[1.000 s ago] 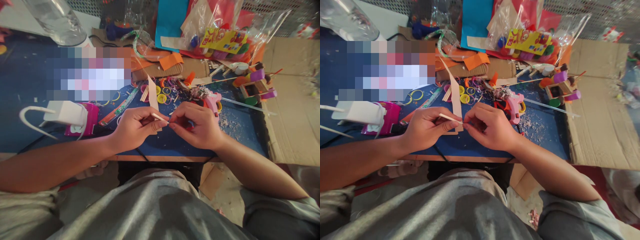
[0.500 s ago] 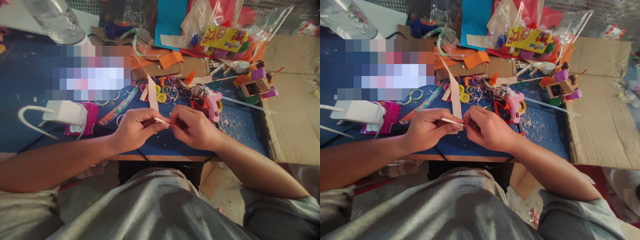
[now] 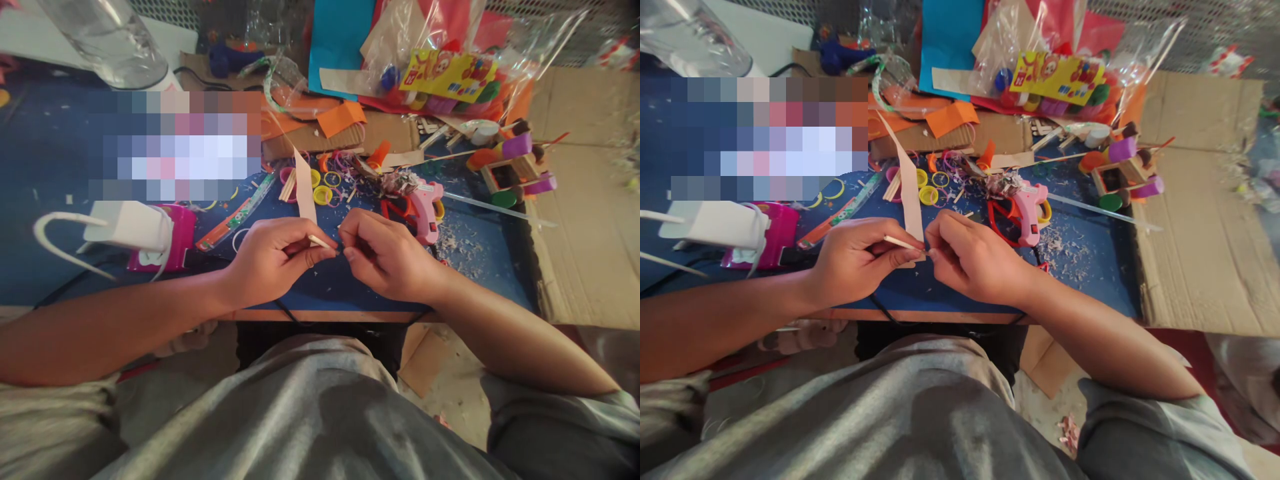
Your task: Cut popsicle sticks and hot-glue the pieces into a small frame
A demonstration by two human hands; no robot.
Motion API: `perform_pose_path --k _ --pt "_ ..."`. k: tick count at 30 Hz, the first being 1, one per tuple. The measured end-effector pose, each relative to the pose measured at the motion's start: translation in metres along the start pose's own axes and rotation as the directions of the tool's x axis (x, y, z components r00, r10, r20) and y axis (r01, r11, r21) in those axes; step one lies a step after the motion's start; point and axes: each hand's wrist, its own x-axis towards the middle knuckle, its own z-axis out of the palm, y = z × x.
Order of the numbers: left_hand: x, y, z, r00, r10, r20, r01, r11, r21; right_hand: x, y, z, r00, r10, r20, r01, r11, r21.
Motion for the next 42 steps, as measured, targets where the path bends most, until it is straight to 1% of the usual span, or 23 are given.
perform_pose_path --k 3,4,7,10,12,14,17,19,24,28,33,39,42 --pt "0.0004 0.0014 0.0006 0.995 -0.096 0.009 0.096 0.99 -0.102 0.0007 -0.0016 -0.0025 0.998 0.037 -0.059 -0.035 0.999 0.042" --pt "0.0007 0.0019 0.0005 0.994 -0.111 0.003 0.111 0.986 -0.126 0.0007 -0.002 -0.0033 0.995 0.055 -0.08 -0.051 0.997 0.056" --pt "0.002 0.0029 -0.0011 0.995 -0.096 -0.039 0.09 0.988 -0.124 -0.0002 -0.0024 -0.0043 0.989 0.102 -0.112 -0.092 0.992 0.086" --pt "0.0029 0.0032 -0.003 0.997 -0.046 -0.063 0.041 0.996 -0.085 -0.0012 -0.0024 -0.0035 0.989 0.106 -0.102 -0.097 0.991 0.093" --pt "0.0027 0.0033 -0.0034 0.998 -0.027 -0.06 0.022 0.997 -0.076 -0.0013 -0.0026 -0.0027 0.99 0.102 -0.094 -0.094 0.992 0.082" --pt "0.002 0.0035 -0.0031 0.998 -0.033 -0.046 0.029 0.997 -0.073 -0.0009 -0.0027 -0.002 0.99 0.106 -0.088 -0.101 0.993 0.067" --pt "0.0005 0.0038 -0.0021 0.996 -0.085 -0.029 0.082 0.993 -0.09 -0.0001 -0.0026 -0.0012 0.992 0.102 -0.073 -0.1 0.994 0.033" --pt "0.0002 0.0041 -0.0019 0.995 -0.098 -0.024 0.096 0.992 -0.085 0.0001 -0.0023 -0.0005 0.993 0.092 -0.077 -0.092 0.996 0.006" --pt "0.0014 0.0035 -0.0024 0.998 0.022 -0.057 -0.021 1.0 0.011 -0.0002 -0.0017 0.0014 0.989 0.078 -0.128 -0.082 0.996 -0.021" --pt "0.0012 0.0012 -0.0026 0.999 0.04 -0.03 -0.039 0.999 0.015 0.0001 -0.0011 0.0012 0.995 0.062 -0.072 -0.064 0.998 -0.024" --pt "0.0008 -0.0001 -0.0036 0.999 0.044 0.008 -0.045 0.996 0.072 -0.0003 -0.0014 0.002 0.999 0.048 -0.014 -0.048 0.998 -0.047" --pt "0.0012 0.001 -0.0049 0.991 0.136 0.009 -0.136 0.979 0.154 -0.0013 -0.0016 0.0049 1.0 0.009 0.013 -0.008 0.997 -0.075" --pt "0.001 0.0003 -0.0053 0.988 0.157 0.015 -0.157 0.97 0.187 -0.0011 -0.0012 0.0049 0.999 0.014 0.036 -0.012 0.998 -0.068"
